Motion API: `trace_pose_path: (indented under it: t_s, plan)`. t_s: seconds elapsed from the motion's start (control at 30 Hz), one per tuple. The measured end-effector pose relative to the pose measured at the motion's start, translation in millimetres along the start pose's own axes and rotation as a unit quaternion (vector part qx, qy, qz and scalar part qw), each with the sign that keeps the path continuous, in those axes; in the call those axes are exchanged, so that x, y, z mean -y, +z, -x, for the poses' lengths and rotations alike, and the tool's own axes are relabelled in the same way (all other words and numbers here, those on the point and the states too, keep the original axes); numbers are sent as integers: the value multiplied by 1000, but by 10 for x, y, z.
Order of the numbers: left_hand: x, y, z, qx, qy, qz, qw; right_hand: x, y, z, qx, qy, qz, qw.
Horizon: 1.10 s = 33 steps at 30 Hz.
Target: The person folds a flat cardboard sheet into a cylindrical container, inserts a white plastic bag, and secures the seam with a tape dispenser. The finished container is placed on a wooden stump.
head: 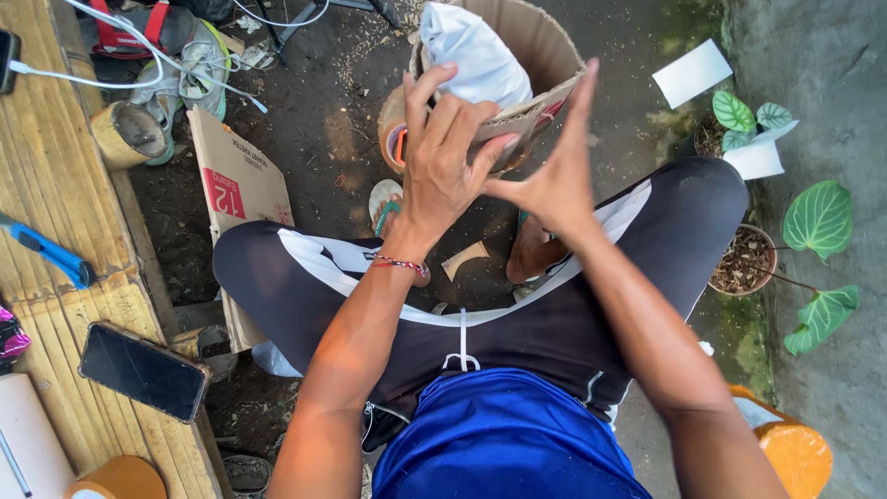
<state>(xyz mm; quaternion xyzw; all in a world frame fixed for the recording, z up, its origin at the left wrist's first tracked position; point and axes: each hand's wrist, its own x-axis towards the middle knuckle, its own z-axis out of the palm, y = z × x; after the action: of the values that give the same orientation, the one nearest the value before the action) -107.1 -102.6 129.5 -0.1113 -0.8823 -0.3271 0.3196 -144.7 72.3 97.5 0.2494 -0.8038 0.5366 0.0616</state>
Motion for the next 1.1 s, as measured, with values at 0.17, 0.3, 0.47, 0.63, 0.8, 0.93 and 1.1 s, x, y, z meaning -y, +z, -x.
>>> trace_pose_path:
  t_s: [0.17,0.3,0.47,0.63,0.8,0.93,1.1]
  plan:
    - [-125,102,-24,-23,-19,36,999,-473,752,246,-152,78,101,980]
    - [-120,68,-36,-20,-27,40,999,-597,923,244,-188,83,79,975]
    - [-101,1,-23,0,-12,19,1000,-518,913,298,-200,71,64,975]
    - [-89,4,-28,13,10,13,1000,-547,875,321,-191,134,9,972]
    - [-60,-19,-20,7,13,6,1000,-392,656,266,-116,143,20,983]
    - [-16,-77,-28,5,25,8,1000,-83,-14,71,32,2,-51,998]
    - [17,-64,-41,17,37,-18,999,284,-686,-382,141,-185,176,956]
